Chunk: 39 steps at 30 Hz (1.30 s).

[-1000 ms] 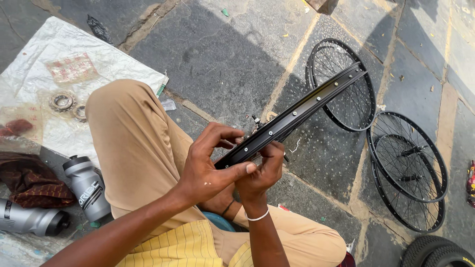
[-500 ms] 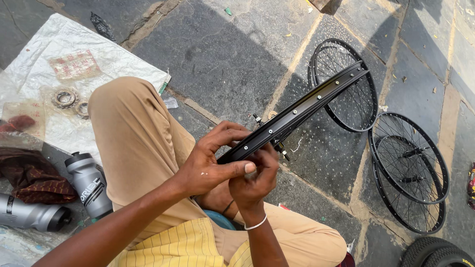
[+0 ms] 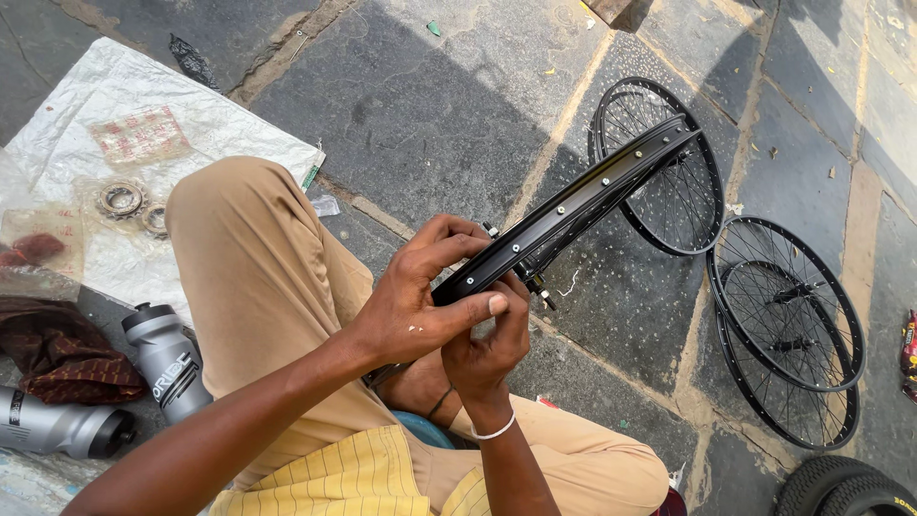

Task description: The person sits on the ground and works on a bicycle wheel, using their hands to adjust the spokes and tighten the nipples. They rotate the wheel to access different sections and continue the truing process.

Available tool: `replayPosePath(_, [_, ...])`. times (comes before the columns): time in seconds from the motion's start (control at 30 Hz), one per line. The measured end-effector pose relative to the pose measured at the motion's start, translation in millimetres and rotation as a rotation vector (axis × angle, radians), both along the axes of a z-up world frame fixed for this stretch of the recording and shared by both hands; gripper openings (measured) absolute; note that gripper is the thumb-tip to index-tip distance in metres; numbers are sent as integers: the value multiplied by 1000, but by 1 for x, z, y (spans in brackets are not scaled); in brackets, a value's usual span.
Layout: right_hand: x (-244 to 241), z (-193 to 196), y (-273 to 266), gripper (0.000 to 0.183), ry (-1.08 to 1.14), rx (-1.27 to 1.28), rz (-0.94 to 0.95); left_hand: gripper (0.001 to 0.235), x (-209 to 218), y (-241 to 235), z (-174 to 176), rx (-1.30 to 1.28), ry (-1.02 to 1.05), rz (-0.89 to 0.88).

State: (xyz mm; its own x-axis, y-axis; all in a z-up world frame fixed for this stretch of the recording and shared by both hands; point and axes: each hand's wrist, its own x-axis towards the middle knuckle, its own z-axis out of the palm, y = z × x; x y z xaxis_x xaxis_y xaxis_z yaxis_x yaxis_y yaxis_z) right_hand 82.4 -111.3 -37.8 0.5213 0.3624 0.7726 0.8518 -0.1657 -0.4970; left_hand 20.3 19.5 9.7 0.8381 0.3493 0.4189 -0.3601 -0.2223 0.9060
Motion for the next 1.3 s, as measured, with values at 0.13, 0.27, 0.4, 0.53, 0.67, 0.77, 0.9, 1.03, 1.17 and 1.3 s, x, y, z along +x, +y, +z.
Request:
replayPosePath(0.13, [-2, -8, -3, 43, 314, 183, 128, 61, -11, -8, -1, 13, -52, 65])
replayPosePath(0.27, [4, -3, -7, 38, 553, 194, 157, 64, -17, -10, -6, -60, -4, 90])
replayPosePath(0.4, [22, 14, -19, 47, 739, 251, 640, 62, -17, -10, -10, -106, 14, 131])
replayPosePath(0.53, [38, 25, -25, 53, 853, 113, 715, 47, -15, -11, -10, -93, 58, 108])
replayPosePath(0.67, [27, 14, -16, 33, 605, -104, 201, 47, -20, -15, -10, -72, 28, 144])
replayPosePath(0.77, [11, 2, -8, 29, 311, -33, -25, 48, -19, -19, -3, -38, -1, 176])
replayPosePath(0.9, [-3, -3, 5, 30, 90, 136, 81, 43, -14, -8, 20, 114, -122, 135])
replayPosePath(1.03, [-2, -2, -2, 27, 233, 156, 74, 47, 7, -4, 36, 236, -61, 235])
replayPosePath(1.17, [6, 4, -4, 32, 302, 305, 1, 37, 6, -3, 29, 79, 96, 122])
replayPosePath(1.3, [-3, 4, -23, 35, 338, 21, -80, 37, -25, -19, -3, 23, 112, 122])
